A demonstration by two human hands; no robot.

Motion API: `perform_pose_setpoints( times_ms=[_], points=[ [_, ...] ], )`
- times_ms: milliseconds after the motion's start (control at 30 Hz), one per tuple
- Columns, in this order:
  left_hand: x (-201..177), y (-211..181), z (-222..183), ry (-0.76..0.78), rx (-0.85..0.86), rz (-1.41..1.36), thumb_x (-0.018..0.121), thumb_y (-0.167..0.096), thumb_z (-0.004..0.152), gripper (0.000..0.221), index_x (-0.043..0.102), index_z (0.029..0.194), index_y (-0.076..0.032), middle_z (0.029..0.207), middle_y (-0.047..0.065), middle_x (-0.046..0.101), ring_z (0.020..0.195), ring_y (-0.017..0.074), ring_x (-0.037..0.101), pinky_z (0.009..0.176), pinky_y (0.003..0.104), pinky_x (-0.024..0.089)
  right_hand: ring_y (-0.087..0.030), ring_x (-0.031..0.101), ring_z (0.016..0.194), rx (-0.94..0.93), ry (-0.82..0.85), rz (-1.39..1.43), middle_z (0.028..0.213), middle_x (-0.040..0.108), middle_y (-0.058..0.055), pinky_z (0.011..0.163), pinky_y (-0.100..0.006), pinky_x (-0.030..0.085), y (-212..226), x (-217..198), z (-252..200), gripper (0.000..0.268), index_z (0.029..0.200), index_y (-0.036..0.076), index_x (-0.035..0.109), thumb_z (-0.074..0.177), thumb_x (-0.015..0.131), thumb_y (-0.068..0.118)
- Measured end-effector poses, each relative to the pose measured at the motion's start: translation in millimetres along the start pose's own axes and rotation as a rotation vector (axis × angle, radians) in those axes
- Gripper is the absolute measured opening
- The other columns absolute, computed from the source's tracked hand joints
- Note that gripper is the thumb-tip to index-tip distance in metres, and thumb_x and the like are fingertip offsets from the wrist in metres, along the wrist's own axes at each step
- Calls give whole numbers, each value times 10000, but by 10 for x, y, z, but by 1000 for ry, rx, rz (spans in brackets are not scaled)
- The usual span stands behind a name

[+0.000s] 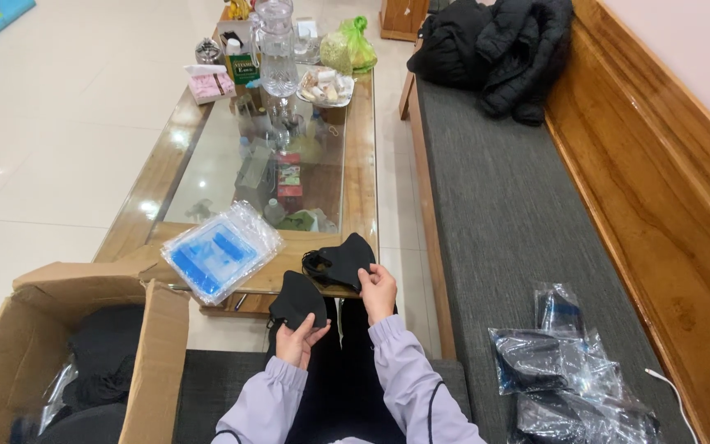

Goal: Inspecting and sorting black face masks from a cardboard box

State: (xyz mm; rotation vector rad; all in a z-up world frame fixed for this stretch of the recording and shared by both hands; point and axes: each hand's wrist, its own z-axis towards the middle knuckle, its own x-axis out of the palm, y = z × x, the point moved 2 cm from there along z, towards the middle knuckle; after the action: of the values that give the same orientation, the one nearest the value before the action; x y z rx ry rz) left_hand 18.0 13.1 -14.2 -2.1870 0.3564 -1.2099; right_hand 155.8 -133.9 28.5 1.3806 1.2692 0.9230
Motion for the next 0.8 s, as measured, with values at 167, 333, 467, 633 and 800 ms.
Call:
perform_pose_setpoints(
  times_ms=[167, 333, 467, 633, 800],
  points=[
    [-32, 32, 18, -20, -6, 29, 742, -3, 880, 305, 652, 1171, 25, 957, 195, 723, 854, 458, 750, 837, 529, 651, -177, 637, 701, -98, -45, -379, 621, 633, 33, 802, -353, 490, 91, -64, -54, 309, 1113, 122, 691, 882, 681, 326],
    [-35, 33, 38, -35, -16, 3, 741, 12, 873, 341, 605, 1181, 63, 931, 230, 696, 842, 473, 741, 826, 519, 649, -221, 636, 707, -79, -32, -477, 613, 584, 47, 757, -406, 473, 278, -61, -205, 308, 1186, 203, 605, 907, 629, 332],
    [285, -296, -262, -112, -119, 40, 726, -17, 827, 774, 418, 1537, -32, 1277, 272, 646, 911, 448, 703, 881, 499, 610, -226, 615, 671, -80, -1, -497, 624, 528, 25, 692, -418, 469, 383, -82, -295, 417, 1346, 254, 529, 941, 604, 319],
    [111, -103, -85, -65, -83, 10, 712, 11, 877, 541, 570, 1399, 3, 1083, 230, 695, 924, 494, 715, 869, 532, 622, -184, 583, 634, -135, 9, -484, 591, 473, 37, 718, -377, 478, 351, -113, -314, 371, 1313, 272, 620, 948, 635, 339],
    [52, -45, -47, -11, -25, 9, 736, 16, 873, 399, 622, 1256, 23, 950, 207, 704, 864, 488, 739, 828, 547, 646, -199, 617, 684, -163, -20, -511, 617, 501, 46, 757, -392, 482, 247, -110, -254, 368, 1273, 296, 633, 914, 643, 376]
  ],
)
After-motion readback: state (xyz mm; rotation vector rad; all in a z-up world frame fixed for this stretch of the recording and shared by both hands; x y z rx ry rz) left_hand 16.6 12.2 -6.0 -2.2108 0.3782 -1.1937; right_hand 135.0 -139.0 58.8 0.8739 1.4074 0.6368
